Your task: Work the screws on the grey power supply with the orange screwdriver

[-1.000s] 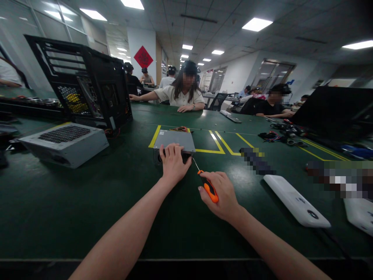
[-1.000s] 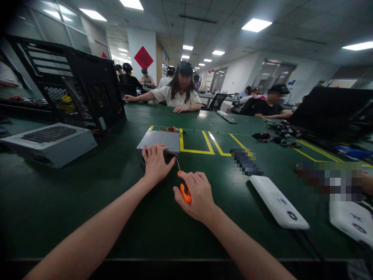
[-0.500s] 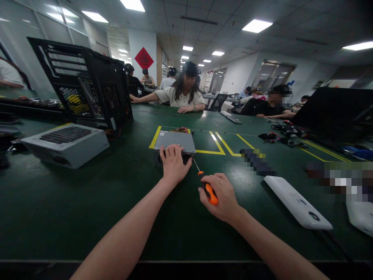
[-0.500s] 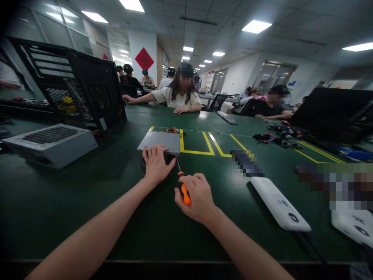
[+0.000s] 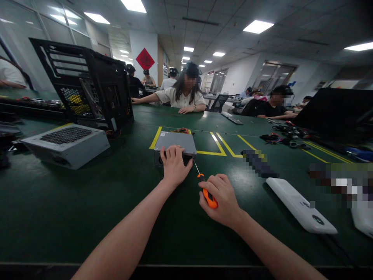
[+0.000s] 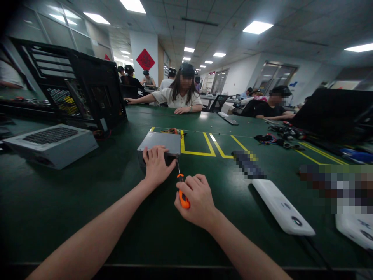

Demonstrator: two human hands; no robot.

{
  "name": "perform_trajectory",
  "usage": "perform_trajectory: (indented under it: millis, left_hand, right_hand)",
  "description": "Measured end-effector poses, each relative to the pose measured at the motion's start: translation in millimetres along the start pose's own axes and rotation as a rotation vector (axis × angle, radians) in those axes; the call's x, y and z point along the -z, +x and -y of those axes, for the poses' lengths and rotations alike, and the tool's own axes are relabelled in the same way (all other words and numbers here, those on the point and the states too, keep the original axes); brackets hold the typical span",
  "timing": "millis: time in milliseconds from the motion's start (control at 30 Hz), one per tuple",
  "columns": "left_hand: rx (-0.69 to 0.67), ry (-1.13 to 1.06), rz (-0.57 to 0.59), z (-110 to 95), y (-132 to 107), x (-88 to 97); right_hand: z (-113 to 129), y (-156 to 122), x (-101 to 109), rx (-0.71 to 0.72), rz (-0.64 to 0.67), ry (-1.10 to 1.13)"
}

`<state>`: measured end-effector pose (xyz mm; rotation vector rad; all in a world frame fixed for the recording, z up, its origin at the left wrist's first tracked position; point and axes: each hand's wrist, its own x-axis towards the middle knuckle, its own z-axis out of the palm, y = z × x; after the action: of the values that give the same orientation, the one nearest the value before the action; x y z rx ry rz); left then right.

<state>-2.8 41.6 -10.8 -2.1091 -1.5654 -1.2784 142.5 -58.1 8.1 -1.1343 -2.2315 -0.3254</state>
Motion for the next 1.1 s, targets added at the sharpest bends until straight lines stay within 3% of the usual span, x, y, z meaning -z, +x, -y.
perform_trajectory:
  millis: [233,467,1100]
  left_hand:
    - [0.001,0.000,-0.005,-0.3,-0.1,0.5]
    - [0.014,-0.016,-0.024,-1.4,0.1,-0.2]
    - [0.011,-0.005,0.005,0.0,0.2,-0.6]
  right_hand:
    - [0.2,1.4,-2.1,-0.054,-0.058,0.053]
    - [2.5,2.1,0.3,0.009,0.028,-0.053]
    - [2.2,1.0,-1.2,-0.047,-0.056,0.031]
